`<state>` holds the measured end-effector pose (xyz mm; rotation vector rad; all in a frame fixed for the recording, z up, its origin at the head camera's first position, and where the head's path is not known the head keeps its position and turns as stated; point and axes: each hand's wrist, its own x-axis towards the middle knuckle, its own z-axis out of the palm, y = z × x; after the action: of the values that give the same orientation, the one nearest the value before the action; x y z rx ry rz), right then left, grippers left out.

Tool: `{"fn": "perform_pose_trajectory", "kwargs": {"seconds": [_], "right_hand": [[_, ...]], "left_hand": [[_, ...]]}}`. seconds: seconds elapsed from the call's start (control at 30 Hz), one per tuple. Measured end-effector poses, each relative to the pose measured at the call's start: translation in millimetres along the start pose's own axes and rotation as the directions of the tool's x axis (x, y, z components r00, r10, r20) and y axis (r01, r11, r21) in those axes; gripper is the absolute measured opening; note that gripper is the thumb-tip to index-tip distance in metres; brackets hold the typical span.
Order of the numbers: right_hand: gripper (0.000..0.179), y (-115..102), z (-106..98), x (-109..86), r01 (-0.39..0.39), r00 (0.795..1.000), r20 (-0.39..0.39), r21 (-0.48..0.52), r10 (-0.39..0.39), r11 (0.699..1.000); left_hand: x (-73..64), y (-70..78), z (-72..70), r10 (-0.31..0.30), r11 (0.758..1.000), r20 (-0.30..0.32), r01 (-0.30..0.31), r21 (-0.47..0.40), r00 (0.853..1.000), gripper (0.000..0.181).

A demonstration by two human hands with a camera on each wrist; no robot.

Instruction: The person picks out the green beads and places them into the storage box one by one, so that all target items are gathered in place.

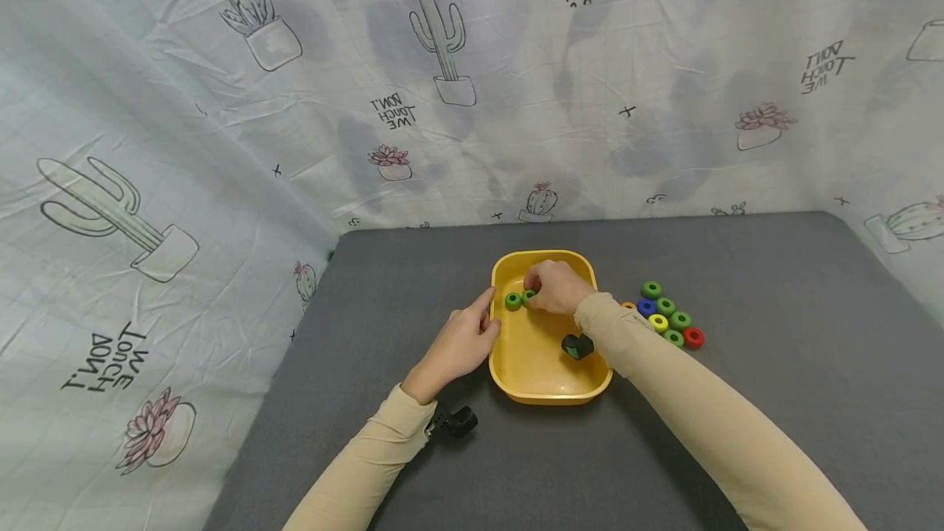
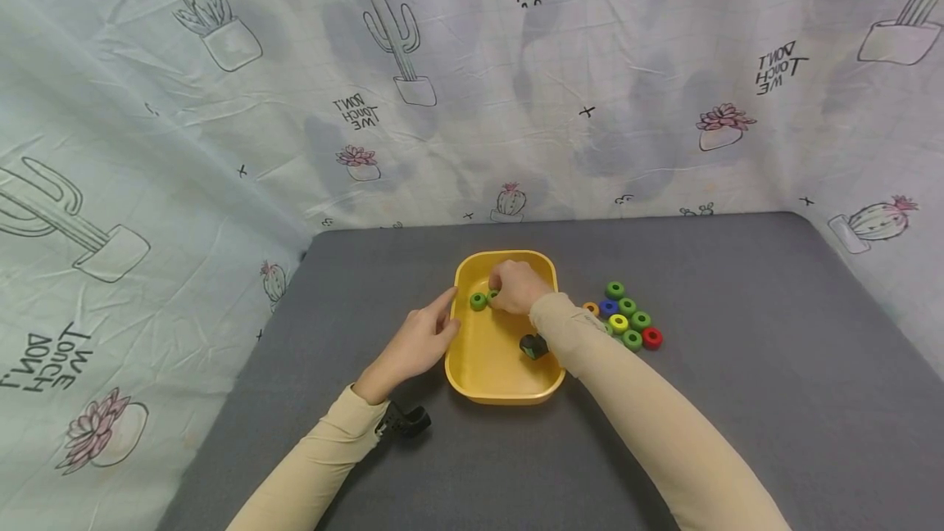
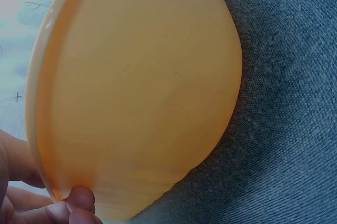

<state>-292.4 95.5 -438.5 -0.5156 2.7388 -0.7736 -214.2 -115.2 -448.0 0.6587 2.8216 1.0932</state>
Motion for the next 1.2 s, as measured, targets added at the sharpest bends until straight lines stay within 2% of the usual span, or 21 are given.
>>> {"fn": "perform_pose_trajectory", "kwargs": {"seconds": [0.23, 0.7, 0.9, 1.2], "right_hand": [[0.026, -0.8, -2.9, -4.5, -0.008, 1.0, -0.013, 0.021, 0.008, 1.0], [0.032, -4.4, -32.3, -35.5, 0.065, 0.985, -0.171, 0.187, -0.032, 0.98], [0.027, 0.0, -37.2, -56.6, 0.146, 0.961, -0.264, 0.218, -0.085, 0.965], [0.022, 9.2, -44.1, -92.9, 0.196, 0.926, -0.361, 0.215, -0.109, 0.957]], "left_hand": [[0.6, 0.6, 0.6, -0.008, 1.0, 0.008, 0.008, -0.006, 1.0, 0.054], [-0.1, -1.4, 1.8, -0.006, 1.0, 0.002, 0.006, -0.009, 1.0, 0.055], [-0.2, -0.8, 1.8, -0.011, 1.0, 0.007, 0.011, -0.028, 1.0, 0.056], [-1.3, -0.4, 1.9, -0.007, 0.999, 0.01, 0.007, -0.031, 1.0, 0.056]]}}
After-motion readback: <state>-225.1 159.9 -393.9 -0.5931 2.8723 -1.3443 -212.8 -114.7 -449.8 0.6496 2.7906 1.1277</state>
